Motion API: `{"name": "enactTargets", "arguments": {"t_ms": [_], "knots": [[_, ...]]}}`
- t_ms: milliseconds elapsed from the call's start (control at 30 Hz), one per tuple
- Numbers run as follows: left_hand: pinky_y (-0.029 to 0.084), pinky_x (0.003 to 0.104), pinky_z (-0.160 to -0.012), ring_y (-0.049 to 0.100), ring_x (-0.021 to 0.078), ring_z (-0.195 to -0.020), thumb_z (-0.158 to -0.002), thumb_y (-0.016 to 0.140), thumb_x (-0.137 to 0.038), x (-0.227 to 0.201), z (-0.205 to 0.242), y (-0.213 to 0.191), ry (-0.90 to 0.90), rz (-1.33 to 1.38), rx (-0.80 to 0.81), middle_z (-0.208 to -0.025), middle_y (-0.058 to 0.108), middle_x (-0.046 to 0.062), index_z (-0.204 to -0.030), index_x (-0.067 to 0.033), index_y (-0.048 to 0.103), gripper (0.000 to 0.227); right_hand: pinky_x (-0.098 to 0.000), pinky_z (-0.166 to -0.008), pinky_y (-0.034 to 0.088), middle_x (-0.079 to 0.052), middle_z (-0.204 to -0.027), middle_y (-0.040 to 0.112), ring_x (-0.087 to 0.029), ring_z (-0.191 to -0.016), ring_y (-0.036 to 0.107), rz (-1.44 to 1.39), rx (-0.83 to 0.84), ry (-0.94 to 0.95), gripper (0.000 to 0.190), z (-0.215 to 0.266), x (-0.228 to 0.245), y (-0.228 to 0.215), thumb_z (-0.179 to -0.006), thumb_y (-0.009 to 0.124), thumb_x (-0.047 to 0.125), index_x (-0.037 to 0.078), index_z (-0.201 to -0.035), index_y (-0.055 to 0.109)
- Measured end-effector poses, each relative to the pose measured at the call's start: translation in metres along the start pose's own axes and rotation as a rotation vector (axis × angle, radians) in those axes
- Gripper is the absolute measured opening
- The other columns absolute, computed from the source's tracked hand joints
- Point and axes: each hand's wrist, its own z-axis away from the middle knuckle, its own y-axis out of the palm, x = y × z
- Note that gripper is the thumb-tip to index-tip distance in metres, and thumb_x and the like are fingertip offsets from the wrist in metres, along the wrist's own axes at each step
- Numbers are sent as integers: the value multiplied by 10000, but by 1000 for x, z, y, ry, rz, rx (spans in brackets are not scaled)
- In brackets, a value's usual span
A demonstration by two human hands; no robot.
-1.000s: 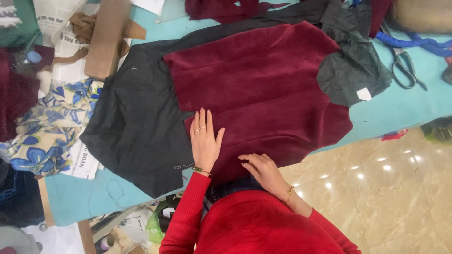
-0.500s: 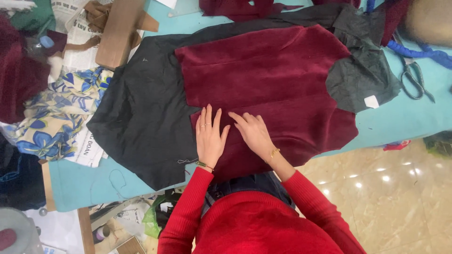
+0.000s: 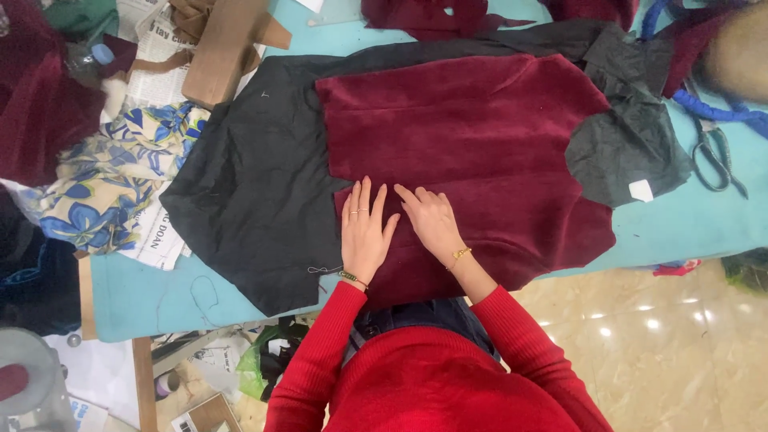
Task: The person aligns a maroon fabric piece on a black fabric base, then uses a ruler and chalk to mark a cutting line. Finally, the person uses scissors to cut the maroon fabric along the marked line.
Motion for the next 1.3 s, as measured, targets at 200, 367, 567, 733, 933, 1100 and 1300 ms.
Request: {"name": "enactTargets", "arguments": {"t_ms": [200, 367, 567, 733, 933, 1100, 1300], "knots": [[225, 448, -1268, 313, 310, -1528, -1050, 534, -468, 2, 1, 4, -32, 24, 38, -1640, 336, 190, -1509, -65, 452, 616, -291, -683, 493, 64, -794, 548, -112, -693, 619, 70, -40, -7, 353, -1, 4, 1, -1019, 602, 257, 277, -1372, 602], [211, 451, -1273, 304, 312, -1531, -1056, 521, -464, 1, 0, 0, -35, 22, 58, -1643, 333, 190, -1500, -44, 453, 614, -295, -687, 490, 63, -793, 552, -111, -696, 617, 80, -51, -16, 337, -2, 7, -6, -1045, 559, 261, 292, -1379, 593], [221, 456, -1272, 314, 321, -1525, -1047, 544, -447, 2, 2, 2, -22, 34, 34, -1635, 342, 197, -1500, -32, 446, 622, -305, -692, 493, 58, -803, 556, -122, -711, 621, 76, -36, -15, 314, -2, 7, -7, -1057, 534, 266, 291, -1362, 602], [225, 448, -1272, 328, 318, -1520, -1042, 546, -454, 1, 2, 1, -26, 29, 26, -1626, 357, 199, -1493, -23, 446, 632, -310, -706, 504, 62, -814, 542, -122, -723, 620, 90, -36, -27, 330, -2, 6, -3, -1060, 517, 274, 295, -1382, 586], [204, 454, -1280, 314, 323, -1527, -1044, 550, -441, 1, 2, 1, -41, 71, 44, -1631, 343, 219, -1467, 5, 444, 623, -318, -705, 504, 50, -823, 553, -133, -741, 631, 99, -50, -27, 324, -1, 6, -3, -1053, 533, 274, 287, -1371, 590], [205, 451, -1280, 315, 322, -1528, -1041, 558, -438, 1, 2, -1, -35, 58, 43, -1627, 351, 226, -1438, 5, 459, 603, -307, -709, 496, 54, -816, 548, -127, -734, 627, 74, -48, -19, 312, -1, 7, -5, -1059, 534, 273, 293, -1363, 599], [200, 455, -1281, 307, 326, -1530, -1043, 552, -434, 1, 2, -2, -39, 77, 68, -1636, 334, 228, -1431, 6, 457, 595, -304, -710, 499, 64, -816, 534, -120, -731, 622, 81, -44, -23, 316, -2, 6, -5, -1065, 522, 272, 293, -1373, 593]]}}
